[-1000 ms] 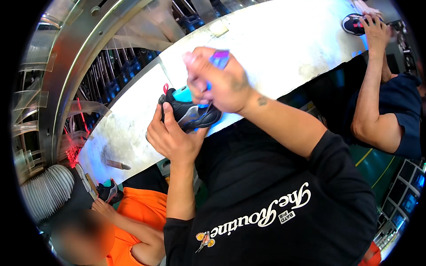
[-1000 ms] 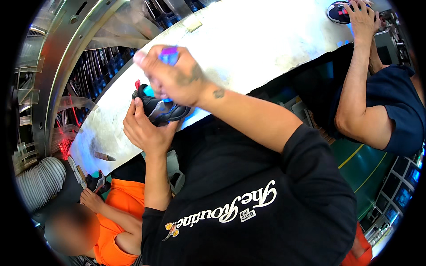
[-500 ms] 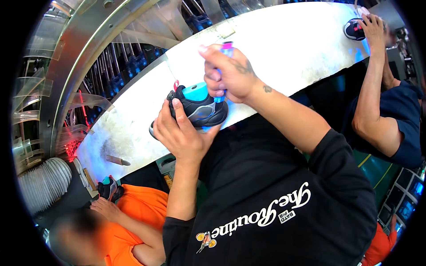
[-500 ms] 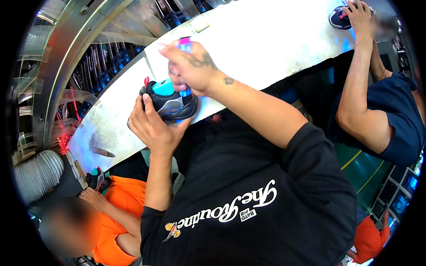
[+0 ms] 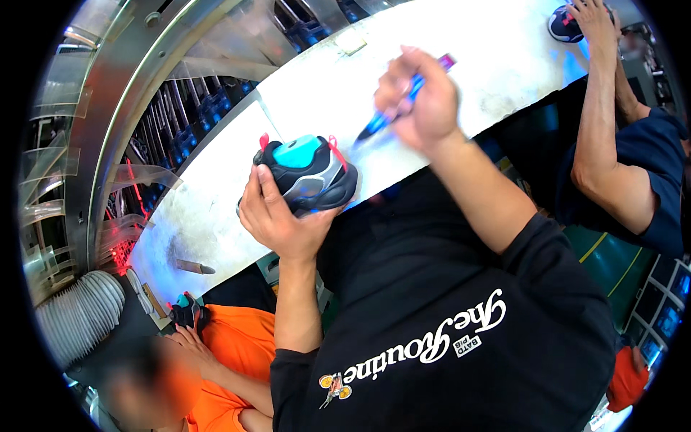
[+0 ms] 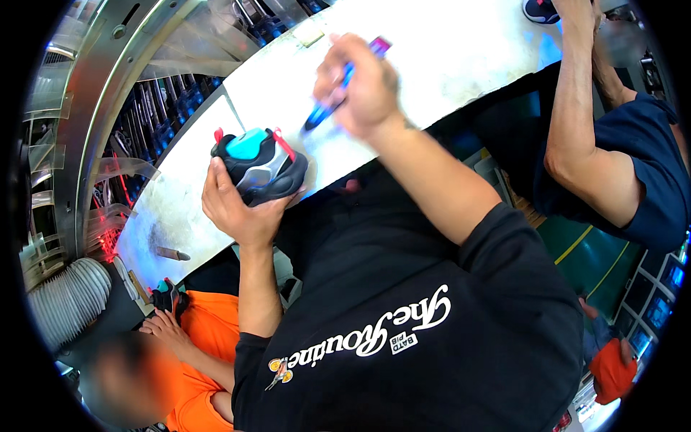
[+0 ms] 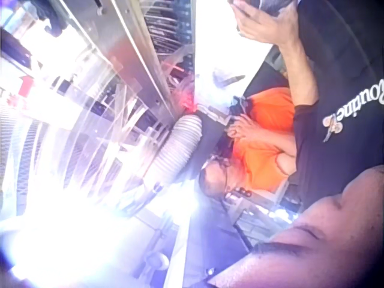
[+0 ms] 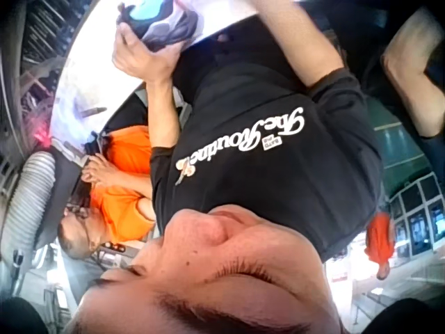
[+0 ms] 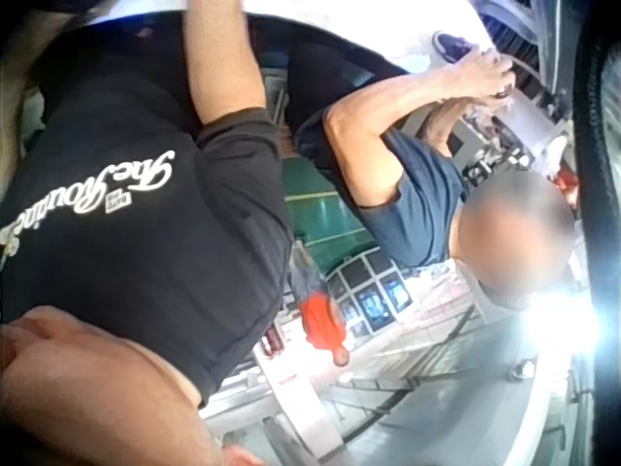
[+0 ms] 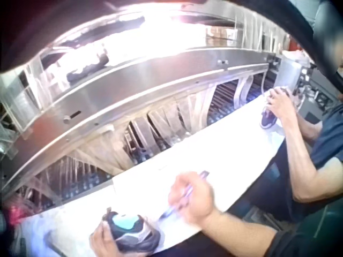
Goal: The person assembles a slipper by attaching a sole to an upper and inserting a footbed. They use a utility knife to trim excess material from the sole and a small tool to press the components together. The person repeats this process for multiple slippers on a factory assembly line.
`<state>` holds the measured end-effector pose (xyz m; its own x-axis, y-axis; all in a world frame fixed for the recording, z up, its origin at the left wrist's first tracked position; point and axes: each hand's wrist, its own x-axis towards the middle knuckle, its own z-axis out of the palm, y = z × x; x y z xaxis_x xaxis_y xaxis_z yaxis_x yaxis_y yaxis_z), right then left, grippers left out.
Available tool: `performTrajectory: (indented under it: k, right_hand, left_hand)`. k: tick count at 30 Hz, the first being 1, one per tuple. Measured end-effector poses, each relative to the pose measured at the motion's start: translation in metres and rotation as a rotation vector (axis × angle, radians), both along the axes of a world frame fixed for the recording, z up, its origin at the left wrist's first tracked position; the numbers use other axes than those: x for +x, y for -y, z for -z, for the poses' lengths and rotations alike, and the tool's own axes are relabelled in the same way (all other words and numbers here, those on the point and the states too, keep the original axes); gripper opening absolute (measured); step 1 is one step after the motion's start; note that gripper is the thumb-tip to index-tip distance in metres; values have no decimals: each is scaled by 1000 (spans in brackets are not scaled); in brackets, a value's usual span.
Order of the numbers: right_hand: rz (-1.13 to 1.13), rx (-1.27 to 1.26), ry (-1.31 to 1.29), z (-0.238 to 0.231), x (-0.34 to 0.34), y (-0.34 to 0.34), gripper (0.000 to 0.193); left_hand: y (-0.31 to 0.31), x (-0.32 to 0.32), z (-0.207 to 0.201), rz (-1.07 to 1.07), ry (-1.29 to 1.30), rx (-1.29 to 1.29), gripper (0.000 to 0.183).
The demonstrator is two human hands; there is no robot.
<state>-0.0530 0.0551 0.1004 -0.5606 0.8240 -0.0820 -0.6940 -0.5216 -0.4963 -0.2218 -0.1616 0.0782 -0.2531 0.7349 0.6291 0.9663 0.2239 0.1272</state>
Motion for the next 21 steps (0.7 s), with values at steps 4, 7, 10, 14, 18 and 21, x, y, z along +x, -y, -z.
performTrajectory:
  k: [4, 7, 10, 14, 18, 21]
  right_hand:
    - [247, 1062, 1392, 1, 13, -28, 28]
    - [181, 1362, 1404, 20, 10, -20, 33]
    - [273, 1558, 1264, 23, -3, -4, 37]
    - [-518, 981, 541, 6, -19, 33, 89]
    - [-906, 855, 325, 3, -52, 51, 135]
    - [-982, 691, 314, -6, -56, 57, 127]
  left_hand:
    - [8, -8, 3, 60, 102, 73, 130]
    - [20, -11, 1, 81, 209, 102, 142]
    - [28, -17, 8, 151, 406, 174, 149]
    - [37, -23, 21, 204, 576, 241, 155]
    - [40, -24, 24, 180, 492, 185, 158]
    - [38, -24, 17, 171, 441, 127, 157]
